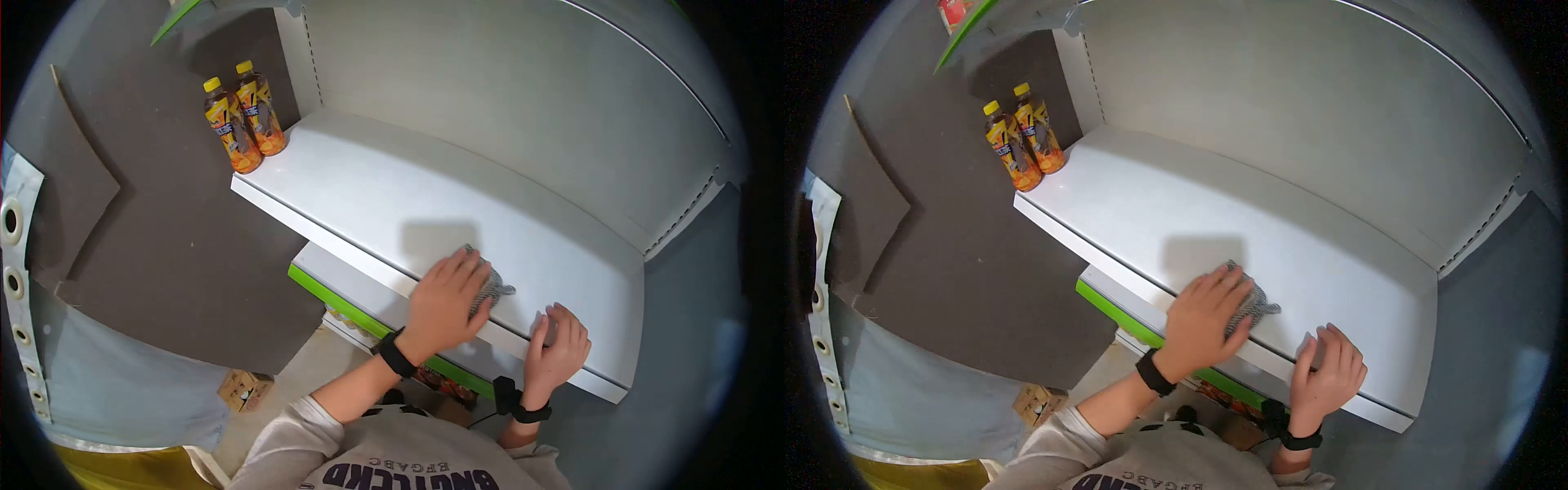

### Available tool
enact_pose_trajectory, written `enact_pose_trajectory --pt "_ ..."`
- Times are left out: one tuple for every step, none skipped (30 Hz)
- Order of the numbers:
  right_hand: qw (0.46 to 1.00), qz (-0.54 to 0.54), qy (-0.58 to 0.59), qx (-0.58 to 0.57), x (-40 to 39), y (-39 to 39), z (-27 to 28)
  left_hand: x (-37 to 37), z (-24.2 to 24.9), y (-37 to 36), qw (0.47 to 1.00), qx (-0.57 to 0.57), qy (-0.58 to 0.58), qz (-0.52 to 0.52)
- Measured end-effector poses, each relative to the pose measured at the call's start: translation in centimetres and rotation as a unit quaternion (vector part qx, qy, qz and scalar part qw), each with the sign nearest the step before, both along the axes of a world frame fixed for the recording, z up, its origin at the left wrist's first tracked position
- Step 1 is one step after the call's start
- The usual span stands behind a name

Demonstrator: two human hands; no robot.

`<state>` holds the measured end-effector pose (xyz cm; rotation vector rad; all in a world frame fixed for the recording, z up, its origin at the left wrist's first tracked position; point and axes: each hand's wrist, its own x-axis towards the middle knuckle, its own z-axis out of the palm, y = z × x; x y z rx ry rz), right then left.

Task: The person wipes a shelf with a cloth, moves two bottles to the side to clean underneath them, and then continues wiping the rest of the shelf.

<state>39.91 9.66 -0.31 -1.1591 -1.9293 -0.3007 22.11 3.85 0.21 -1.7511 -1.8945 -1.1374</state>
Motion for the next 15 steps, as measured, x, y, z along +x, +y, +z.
enact_pose_trajectory --pt "1.000 0.001 0.001 0.004 0.0 0.0 0.1 -0.6 0.1 -0.2 1.000 -0.002 0.004 -0.002" --pt "1.000 0.003 0.003 0.008 -0.1 -0.1 0.1 -1.4 0.2 -0.4 1.000 -0.003 0.004 -0.002" --pt "1.000 0.002 0.003 0.007 -0.1 -0.1 0.2 -2.3 0.2 -0.6 1.000 0.001 0.002 0.009" --pt "1.000 0.002 0.003 0.005 -0.1 -0.1 0.2 -3.3 0.2 -0.8 1.000 0.005 0.000 0.021" --pt "1.000 0.003 0.003 0.003 -0.1 -0.1 0.2 -4.5 0.1 -0.9 0.999 0.018 0.001 0.032" --pt "1.000 0.003 0.003 0.003 -0.1 -0.1 0.2 -5.7 0.1 -1.2 0.999 0.017 0.001 0.032" --pt "1.000 0.002 0.004 0.004 -0.1 -0.1 0.2 -7.1 0.1 -1.4 0.998 0.013 0.020 0.060" --pt "1.000 0.001 0.004 0.006 -0.1 -0.1 0.1 -8.6 0.2 -1.8 0.995 0.010 0.039 0.089" --pt "1.000 0.003 0.004 0.005 -0.1 -0.1 0.1 -10.1 0.2 -2.1 0.994 0.014 0.041 0.102" --pt "1.000 0.003 0.002 0.007 -0.1 -0.1 0.1 -11.7 0.2 -2.5 0.992 0.018 0.043 0.116" --pt "1.000 0.004 0.001 0.010 -0.1 -0.1 0.0 -13.4 0.0 -2.8 0.990 0.018 0.046 0.131" --pt "1.000 0.006 0.000 0.010 -0.1 0.0 0.0 -14.9 -0.1 -3.1 0.988 0.018 0.049 0.146" --pt "1.000 0.005 0.000 0.010 -0.1 0.0 0.0 -16.1 -0.1 -3.6 0.988 0.019 0.049 0.148" --pt "1.000 0.005 0.000 0.011 -0.1 0.0 0.1 -17.2 0.0 -3.9 0.985 0.014 0.050 0.166" --pt "1.000 0.006 -0.001 0.012 0.0 0.0 0.0 -18.3 0.1 -4.3 0.981 0.010 0.050 0.185"
